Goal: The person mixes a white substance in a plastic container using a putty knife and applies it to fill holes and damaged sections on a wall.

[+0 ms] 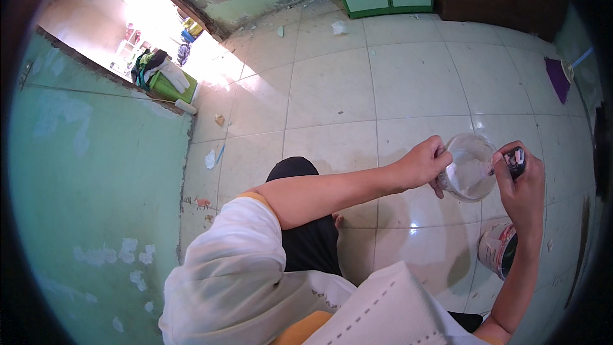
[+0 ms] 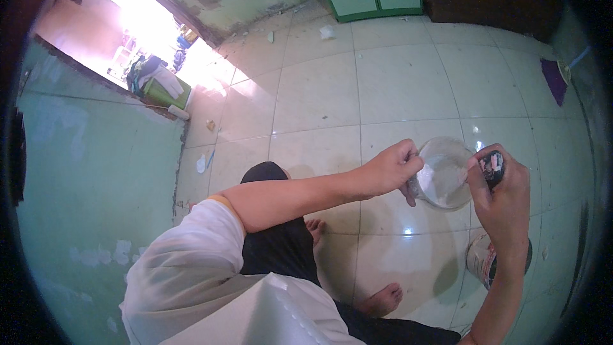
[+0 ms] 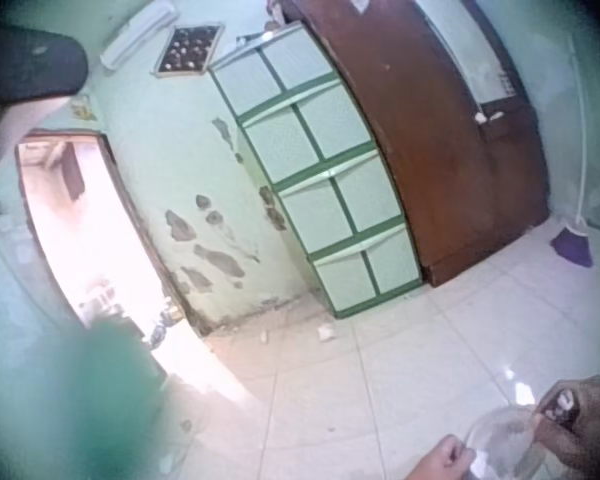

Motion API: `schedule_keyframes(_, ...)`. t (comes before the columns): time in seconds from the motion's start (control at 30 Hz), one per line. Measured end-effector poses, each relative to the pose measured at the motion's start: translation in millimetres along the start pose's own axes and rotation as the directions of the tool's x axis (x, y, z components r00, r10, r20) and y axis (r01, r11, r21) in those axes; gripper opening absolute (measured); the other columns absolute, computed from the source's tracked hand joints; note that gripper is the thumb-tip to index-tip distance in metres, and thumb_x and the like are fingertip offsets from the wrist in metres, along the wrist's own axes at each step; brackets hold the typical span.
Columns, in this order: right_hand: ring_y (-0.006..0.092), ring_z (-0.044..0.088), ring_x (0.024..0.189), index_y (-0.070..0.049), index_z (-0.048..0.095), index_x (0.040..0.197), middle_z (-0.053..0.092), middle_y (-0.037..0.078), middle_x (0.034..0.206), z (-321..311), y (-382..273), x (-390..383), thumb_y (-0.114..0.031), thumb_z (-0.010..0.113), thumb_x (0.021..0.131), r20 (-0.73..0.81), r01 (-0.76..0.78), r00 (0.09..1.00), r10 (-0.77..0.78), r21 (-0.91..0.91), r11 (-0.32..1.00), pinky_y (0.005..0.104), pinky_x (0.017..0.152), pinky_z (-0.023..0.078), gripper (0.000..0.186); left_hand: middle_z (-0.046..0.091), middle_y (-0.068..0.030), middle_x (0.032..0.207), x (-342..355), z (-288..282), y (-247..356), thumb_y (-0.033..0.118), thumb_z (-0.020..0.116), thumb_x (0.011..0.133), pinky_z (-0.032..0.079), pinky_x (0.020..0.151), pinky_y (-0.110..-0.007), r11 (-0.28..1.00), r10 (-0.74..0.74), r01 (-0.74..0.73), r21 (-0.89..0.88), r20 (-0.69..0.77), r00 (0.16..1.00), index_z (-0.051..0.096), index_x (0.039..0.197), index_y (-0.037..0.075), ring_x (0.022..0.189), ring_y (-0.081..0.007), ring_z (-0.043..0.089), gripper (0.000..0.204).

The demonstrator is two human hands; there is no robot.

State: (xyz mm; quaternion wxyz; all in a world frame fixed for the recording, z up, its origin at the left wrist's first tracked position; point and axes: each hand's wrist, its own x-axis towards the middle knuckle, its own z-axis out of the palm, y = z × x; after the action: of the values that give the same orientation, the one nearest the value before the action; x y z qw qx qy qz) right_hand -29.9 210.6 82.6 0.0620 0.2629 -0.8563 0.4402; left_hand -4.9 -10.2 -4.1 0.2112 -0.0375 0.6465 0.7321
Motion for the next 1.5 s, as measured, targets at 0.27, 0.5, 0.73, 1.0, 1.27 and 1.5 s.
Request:
schedule_keyframes(0.27, 0.0122, 0.057, 0.057, 0.002, 0.061, 0.086, 0.061, 0.007, 0.066, 2, -10, 2, -0.008, 0.064, 0.094, 0.065, -0.038, 0.997, 0.033, 0.090, 0.995, 0.0282, 0.055, 0.044, 0.013, 0.058, -0.0144, 0.088, 0, 0, -2, 0.024, 0.049, 0.104, 0.064, 0.058, -0.037, 1.000, -0.002, 0.002, -0.011, -0.005, 1.000, 0.040, 0.101, -0.001, 0.067, -0.0252, 0.069, 0.027)
schedule_keyframes(0.5, 0.0124, 0.060, 0.061, 0.001, 0.062, 0.088, 0.062, 0.007, 0.068, -16, -10, -2, -0.009, 0.063, 0.096, -0.026, -0.044, 0.999, 0.045, 0.026, 0.999, 0.0284, 0.059, 0.045, 0.012, 0.058, -0.0141, 0.086, 2, -5, 2, 0.023, 0.048, 0.104, 0.063, 0.056, -0.035, 1.000, 0.003, -0.003, 0.003, -0.029, 1.000, 0.040, 0.100, -0.001, 0.066, -0.0241, 0.069, 0.026)
schedule_keyframes(0.73, 0.0132, 0.056, 0.058, 0.000, 0.062, 0.087, 0.060, 0.007, 0.066, -7, -23, -1, -0.009, 0.065, 0.093, 0.043, -0.072, 0.997, 0.067, 0.116, 0.991, 0.0304, 0.058, 0.044, 0.012, 0.058, -0.0137, 0.087, 5, -1, -4, 0.024, 0.049, 0.103, 0.062, 0.055, -0.034, 1.000, 0.001, -0.001, -0.004, -0.034, 0.999, 0.040, 0.100, -0.001, 0.063, -0.0243, 0.069, 0.027)
schedule_keyframes(1.0, 0.0170, 0.053, 0.054, 0.001, 0.060, 0.085, 0.057, 0.010, 0.066, 12, -5, -1, -0.007, 0.068, 0.089, 0.060, -0.011, 0.998, 0.007, 0.066, 0.998, 0.0317, 0.055, 0.043, 0.012, 0.055, -0.0115, 0.086, 2, -3, 2, 0.026, 0.050, 0.103, 0.061, 0.053, -0.034, 0.999, -0.021, 0.023, 0.033, -0.037, 0.999, 0.040, 0.099, 0.000, 0.063, -0.0237, 0.069, 0.028)
schedule_keyframes(1.27, 0.0148, 0.054, 0.057, 0.001, 0.061, 0.085, 0.059, 0.009, 0.067, 17, -10, 4, -0.006, 0.067, 0.088, 0.036, 0.019, 0.999, -0.022, 0.078, 0.997, 0.0298, 0.056, 0.043, 0.010, 0.053, -0.0103, 0.084, 2, 0, -5, 0.025, 0.050, 0.103, 0.062, 0.053, -0.034, 0.999, 0.026, -0.026, 0.027, -0.007, 1.000, 0.039, 0.098, -0.001, 0.062, -0.0252, 0.069, 0.029)
schedule_keyframes(1.5, 0.0144, 0.055, 0.057, 0.003, 0.061, 0.086, 0.060, 0.009, 0.068, 4, 0, 1, -0.006, 0.067, 0.089, 0.105, 0.022, 0.994, -0.025, 0.024, 0.999, 0.0287, 0.056, 0.043, 0.011, 0.054, -0.0116, 0.086, 0, -3, -1, 0.024, 0.049, 0.103, 0.062, 0.054, -0.034, 1.000, -0.011, 0.011, -0.010, -0.039, 0.999, 0.039, 0.098, -0.001, 0.063, -0.0252, 0.070, 0.027)
